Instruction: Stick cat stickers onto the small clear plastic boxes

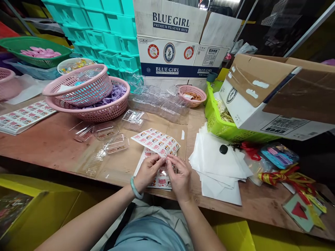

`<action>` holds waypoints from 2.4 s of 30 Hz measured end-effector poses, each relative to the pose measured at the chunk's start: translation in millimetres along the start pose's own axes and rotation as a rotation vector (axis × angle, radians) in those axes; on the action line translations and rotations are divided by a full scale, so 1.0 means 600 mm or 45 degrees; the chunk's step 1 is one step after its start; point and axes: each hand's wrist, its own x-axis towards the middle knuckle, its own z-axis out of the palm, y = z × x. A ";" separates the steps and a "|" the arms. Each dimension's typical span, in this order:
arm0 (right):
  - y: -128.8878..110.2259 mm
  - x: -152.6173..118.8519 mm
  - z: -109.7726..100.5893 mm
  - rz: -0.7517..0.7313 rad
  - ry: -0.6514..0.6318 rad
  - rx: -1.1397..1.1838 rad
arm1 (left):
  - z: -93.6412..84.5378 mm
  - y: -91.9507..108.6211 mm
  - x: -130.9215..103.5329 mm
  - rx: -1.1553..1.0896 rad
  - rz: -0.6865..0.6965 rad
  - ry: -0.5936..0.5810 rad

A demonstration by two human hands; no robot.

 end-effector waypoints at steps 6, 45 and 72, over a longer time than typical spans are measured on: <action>0.031 0.021 -0.013 0.465 0.281 0.390 | -0.007 0.007 -0.008 -0.101 -0.163 -0.105; -0.011 0.281 0.250 -0.163 -0.462 -0.109 | -0.252 0.116 0.270 0.826 0.351 0.309; -0.030 0.115 -0.007 0.375 0.066 0.606 | -0.108 0.035 0.025 -0.648 -0.381 0.022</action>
